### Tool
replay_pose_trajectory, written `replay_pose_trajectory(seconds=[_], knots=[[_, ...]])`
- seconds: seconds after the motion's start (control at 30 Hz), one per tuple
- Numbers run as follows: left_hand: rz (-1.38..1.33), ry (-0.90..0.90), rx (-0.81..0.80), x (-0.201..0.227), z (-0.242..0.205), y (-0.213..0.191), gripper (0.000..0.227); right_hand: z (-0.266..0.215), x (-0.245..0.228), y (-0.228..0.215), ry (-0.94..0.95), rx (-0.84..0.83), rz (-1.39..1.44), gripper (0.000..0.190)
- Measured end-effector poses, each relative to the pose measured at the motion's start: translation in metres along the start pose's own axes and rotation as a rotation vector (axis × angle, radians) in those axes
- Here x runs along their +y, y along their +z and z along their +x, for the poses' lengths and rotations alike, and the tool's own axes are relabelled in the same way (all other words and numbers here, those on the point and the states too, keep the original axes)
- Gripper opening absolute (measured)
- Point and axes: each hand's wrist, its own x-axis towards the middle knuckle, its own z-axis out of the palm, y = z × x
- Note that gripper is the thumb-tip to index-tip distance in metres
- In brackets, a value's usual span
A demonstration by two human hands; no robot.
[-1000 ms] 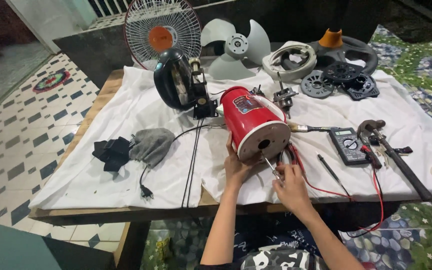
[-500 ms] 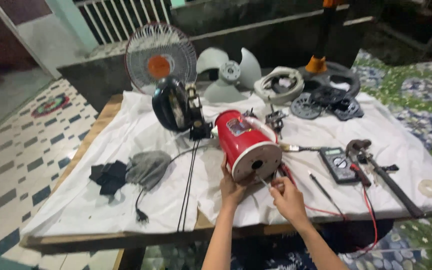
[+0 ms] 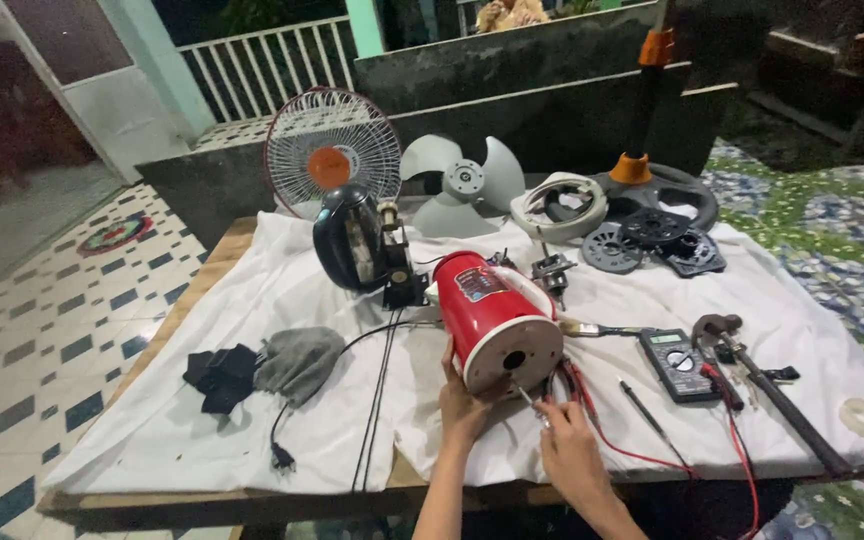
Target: The person disassembles a red electric kettle by removing the bottom base plate. They then use a screwdriver to unscrew and remove the central screw from the base, exposing the internal components.
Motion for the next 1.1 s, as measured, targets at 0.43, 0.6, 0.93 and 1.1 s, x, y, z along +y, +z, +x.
replay_pose_trajectory(seconds=[0.43, 0.6, 0.93, 1.1], knots=[[-0.001, 0.085, 0.000, -0.006, 0.001, 0.002, 0.111, 0.008, -0.036, -0.026, 0.115, 0.066, -0.214, 0.020], [-0.005, 0.055, 0.001, 0.003, 0.000, -0.001, 0.109, 0.005, -0.034, -0.021, 0.187, -0.041, -0.070, 0.030], [-0.027, 0.081, -0.010, 0.002, 0.002, -0.002, 0.108, -0.004, -0.012, -0.008, -0.195, 0.101, -0.399, 0.038], [0.017, 0.125, -0.005, -0.010, 0.003, 0.003, 0.107, -0.001, -0.022, -0.023, -0.112, 0.142, -0.168, 0.033]])
